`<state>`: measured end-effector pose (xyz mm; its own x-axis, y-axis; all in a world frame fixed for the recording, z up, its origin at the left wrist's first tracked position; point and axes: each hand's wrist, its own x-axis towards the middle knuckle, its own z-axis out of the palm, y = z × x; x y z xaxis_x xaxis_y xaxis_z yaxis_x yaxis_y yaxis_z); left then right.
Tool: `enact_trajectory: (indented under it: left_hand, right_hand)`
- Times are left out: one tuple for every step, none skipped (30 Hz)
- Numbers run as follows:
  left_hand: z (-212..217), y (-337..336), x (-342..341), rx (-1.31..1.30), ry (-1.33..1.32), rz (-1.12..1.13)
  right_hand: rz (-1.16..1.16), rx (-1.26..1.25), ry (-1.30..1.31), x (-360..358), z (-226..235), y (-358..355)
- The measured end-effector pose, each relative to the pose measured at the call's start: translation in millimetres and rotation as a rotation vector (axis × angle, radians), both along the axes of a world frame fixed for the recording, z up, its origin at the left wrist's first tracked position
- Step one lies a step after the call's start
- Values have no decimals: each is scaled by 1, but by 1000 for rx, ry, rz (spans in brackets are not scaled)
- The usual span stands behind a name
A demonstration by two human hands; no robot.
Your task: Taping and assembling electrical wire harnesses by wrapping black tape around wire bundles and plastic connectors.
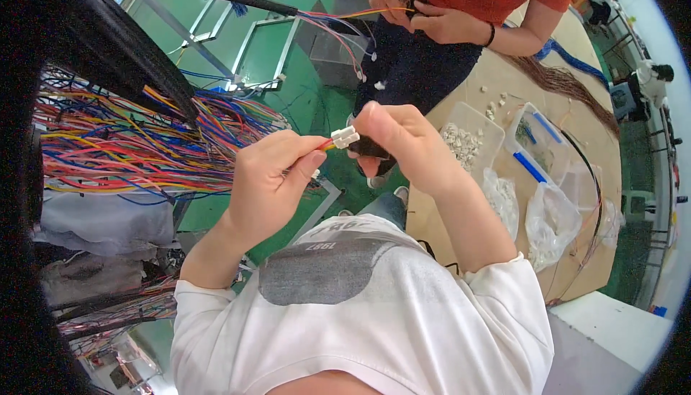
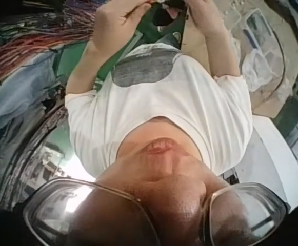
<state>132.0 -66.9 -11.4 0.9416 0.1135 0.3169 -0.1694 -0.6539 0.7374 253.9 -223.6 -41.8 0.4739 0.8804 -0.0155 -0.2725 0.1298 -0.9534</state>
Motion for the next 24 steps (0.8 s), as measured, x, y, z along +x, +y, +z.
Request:
enact_trajectory:
  left_hand:
    - [3,-1,0,46,-51,5]
    - [6,-2,2,92,-104,5]
    - [7,-1,3,94,-114,3]
    - [7,0,3,65,-135,-12]
    - [9,1,3,39,-158,-28]
    - [11,2,4,44,-168,-32]
    - [13,2,4,1,-128,-50]
    - [14,2,3,-43,-83,-67]
    - [13,2,3,-39,-84,-72]
    - [11,1,3,120,-154,-67]
    - [9,0,3,279,-225,-58]
    - [5,-3,2,282,-226,-55]
    - [0,-7,0,351,-232,-65]
    - [-5,-10,-4,424,-231,-64]
    - [-10,-11,-7,445,-188,-71]
    - [-16,-11,-8,449,-176,-54]
    - [-22,-13,-8,404,-178,-101]
    - [-24,-15,-9,356,-180,-145]
    - [-23,-15,-11,240,-81,-161]
    - [-24,-13,-11,233,-66,-142]
    - [-24,-10,-10,211,-1,-184]
    - [-25,-8,-12,187,63,-227]
    - [-24,-8,-17,150,118,-225]
    - [-24,-8,-21,144,125,-217]
  right_hand:
    - [-17,-17,-9,-3,8,2]
    - [-18,-16,-18,-5,17,5]
    - [-60,-91,-217,-7,25,8]
    - [-104,-166,-416,-8,30,9]
    - [-94,-168,-425,-8,31,7]
    - [-100,-163,-435,-6,34,6]
    - [-21,-185,-380,-3,36,5]
    - [60,-207,-319,-3,37,4]
    - [85,-211,-243,-3,36,4]
    - [81,-208,-244,-4,34,4]
    - [87,-214,-16,-3,32,3]
    - [94,-218,212,-2,29,2]
    - [197,-209,275,2,22,-4]
    - [214,-206,276,0,20,-5]
    - [172,-266,383,-6,17,-7]
    - [132,-329,489,-12,13,-9]
    - [137,-314,579,-15,7,-13]
    - [155,-325,588,-14,1,-16]
    - [182,-314,455,-13,-4,-18]
    - [209,-300,322,-12,-9,-19]
    - [180,-391,158,-14,-7,-19]
    - [202,-398,168,-19,-4,-19]
    - [189,-400,-236,-27,0,-19]
    - [170,-386,-640,-33,1,-19]
